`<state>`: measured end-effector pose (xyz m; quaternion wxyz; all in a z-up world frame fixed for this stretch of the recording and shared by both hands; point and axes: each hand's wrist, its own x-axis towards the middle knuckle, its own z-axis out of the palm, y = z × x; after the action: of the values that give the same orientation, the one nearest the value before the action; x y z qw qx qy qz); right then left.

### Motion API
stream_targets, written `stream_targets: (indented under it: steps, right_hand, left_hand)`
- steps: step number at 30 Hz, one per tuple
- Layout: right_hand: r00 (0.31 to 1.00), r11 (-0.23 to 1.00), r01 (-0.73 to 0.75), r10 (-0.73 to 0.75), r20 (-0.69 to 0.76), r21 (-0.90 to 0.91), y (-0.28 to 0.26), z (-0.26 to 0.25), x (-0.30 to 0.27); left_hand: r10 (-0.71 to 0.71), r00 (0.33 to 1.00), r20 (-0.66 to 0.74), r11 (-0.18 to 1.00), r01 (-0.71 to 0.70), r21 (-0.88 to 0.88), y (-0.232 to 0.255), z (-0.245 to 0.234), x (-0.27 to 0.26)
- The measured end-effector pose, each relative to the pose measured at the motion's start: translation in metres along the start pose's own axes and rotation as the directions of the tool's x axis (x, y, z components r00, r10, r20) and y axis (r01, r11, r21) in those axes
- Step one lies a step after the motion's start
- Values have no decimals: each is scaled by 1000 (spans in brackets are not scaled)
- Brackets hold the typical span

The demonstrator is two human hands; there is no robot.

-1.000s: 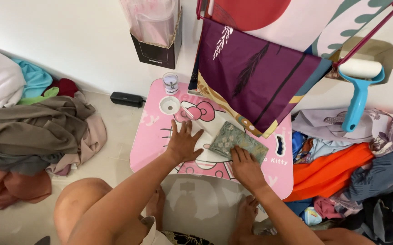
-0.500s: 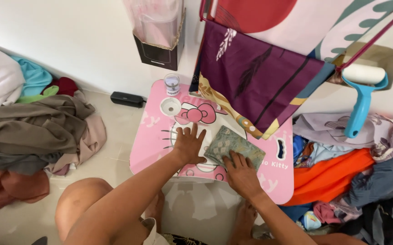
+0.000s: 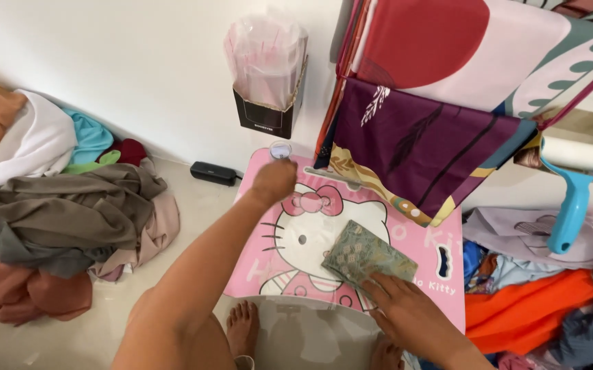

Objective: Using a lint roller to clean a small piece of fabric on a low table and then folding it.

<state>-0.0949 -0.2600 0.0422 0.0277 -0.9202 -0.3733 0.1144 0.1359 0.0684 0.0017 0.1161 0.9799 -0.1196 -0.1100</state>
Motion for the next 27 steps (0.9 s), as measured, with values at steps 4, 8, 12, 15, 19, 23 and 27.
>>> stream_targets:
  steps: [4,8,12,15,19,23,27]
  right_hand:
    - [998,965,13,6,-70,263,-5,-17,1]
    - [986,977,-6,41,-162,213,-6,-11,24]
    - [995,967,-11,37,-96,253,-5,-12,32]
    - [997,967,-69,75,-15,247,4,-6,33]
    - [989,981,-22,49,-138,192,9,-7,33]
    - [989,971,-75,101,-104,229,5,-20,35]
    - [983,950,-135,165,-85,282,1,-34,35]
  left_hand:
    - [16,942,-335,998,-36,-52,-49,13,50]
    - [-116,980,-161,993,110,-47,-49,3,66]
    - [-252,968,12,966,252,-56,-50,7,87]
    - [-262,965,6,963,262,-69,-56,9,93]
    - [-201,979,-36,977,203,72,-71,28,109]
    - [-167,981,-101,984,172,43,-75,27,105]
    - [-129,973,-192,991,133,8,-77,25,98]
